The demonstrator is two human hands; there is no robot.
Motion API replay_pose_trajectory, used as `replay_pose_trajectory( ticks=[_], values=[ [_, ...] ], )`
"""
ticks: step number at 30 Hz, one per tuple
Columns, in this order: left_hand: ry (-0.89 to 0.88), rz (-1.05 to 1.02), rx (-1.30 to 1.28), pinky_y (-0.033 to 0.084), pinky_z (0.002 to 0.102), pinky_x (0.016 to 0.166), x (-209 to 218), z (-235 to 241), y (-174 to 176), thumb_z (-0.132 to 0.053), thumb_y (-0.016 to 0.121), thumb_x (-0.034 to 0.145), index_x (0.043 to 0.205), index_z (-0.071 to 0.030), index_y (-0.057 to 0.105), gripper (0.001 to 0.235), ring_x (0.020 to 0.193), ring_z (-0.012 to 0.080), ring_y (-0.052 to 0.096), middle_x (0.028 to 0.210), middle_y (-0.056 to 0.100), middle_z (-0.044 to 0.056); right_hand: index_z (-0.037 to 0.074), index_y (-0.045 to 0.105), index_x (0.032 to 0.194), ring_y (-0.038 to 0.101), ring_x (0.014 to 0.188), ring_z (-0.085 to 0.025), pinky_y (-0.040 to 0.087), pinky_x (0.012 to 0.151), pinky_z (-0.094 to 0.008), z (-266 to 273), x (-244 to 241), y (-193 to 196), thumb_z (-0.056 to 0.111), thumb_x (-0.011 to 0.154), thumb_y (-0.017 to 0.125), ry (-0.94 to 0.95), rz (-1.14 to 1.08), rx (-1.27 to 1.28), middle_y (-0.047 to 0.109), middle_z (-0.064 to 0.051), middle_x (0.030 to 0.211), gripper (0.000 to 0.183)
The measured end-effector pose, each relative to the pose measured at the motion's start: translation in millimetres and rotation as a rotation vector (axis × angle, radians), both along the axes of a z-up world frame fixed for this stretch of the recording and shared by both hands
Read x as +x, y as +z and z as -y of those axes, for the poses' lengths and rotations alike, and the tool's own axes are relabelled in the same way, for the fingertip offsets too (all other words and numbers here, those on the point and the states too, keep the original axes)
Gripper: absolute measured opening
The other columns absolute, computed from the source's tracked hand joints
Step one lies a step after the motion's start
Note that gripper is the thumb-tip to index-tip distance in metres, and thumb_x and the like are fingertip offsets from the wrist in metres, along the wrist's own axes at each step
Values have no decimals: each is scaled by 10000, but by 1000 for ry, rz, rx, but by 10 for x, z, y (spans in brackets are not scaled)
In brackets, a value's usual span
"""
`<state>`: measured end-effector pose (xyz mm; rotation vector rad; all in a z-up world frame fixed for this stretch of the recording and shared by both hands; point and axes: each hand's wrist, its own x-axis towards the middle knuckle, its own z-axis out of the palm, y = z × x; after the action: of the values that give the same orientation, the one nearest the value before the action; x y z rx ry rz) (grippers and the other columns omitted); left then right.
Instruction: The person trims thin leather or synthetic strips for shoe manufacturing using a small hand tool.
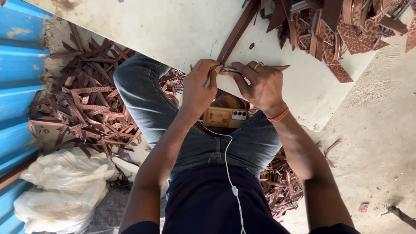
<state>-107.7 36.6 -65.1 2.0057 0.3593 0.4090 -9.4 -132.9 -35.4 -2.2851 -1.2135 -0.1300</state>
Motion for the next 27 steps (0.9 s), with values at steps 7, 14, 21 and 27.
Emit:
replay_pose_trajectory(
  ticks=[7, 14, 21, 27],
  values=[
    [-90, -45, 130, 575, 443, 713, 2, 28, -177, -16, 605, 988, 1091, -19, 602, 103, 850, 340, 717, 1028, 667, 150, 97, 791, 1101, 414, 436, -100, 341, 425, -298, -4, 30, -118, 239, 1024, 775, 33, 123, -124, 616, 8, 659, 162],
    [-73, -51, -12, 581, 418, 699, 16, -96, -88, -51, 631, 1031, 1062, -45, 638, 32, 861, 297, 745, 988, 713, 124, 89, 791, 1124, 348, 444, -61, 260, 395, -280, 54, 41, -288, 201, 1077, 762, 70, 184, -32, 606, 23, 659, 125],
    [-69, -53, -162, 597, 408, 733, -16, -105, -138, -55, 605, 1034, 1067, -53, 653, 58, 908, 268, 774, 986, 736, 99, 102, 798, 1074, 434, 431, -78, 300, 391, -285, 71, 2, -107, 183, 1022, 773, -7, 26, -87, 636, -4, 653, 99],
    [-35, 25, -61, 576, 427, 709, -39, -37, -108, -50, 632, 1032, 1098, -50, 639, 66, 909, 316, 747, 1015, 708, 126, 92, 783, 1129, 528, 511, -109, 374, 454, -284, -29, -56, 47, 218, 1002, 780, -31, 49, -105, 673, -21, 729, 179]
  ],
)
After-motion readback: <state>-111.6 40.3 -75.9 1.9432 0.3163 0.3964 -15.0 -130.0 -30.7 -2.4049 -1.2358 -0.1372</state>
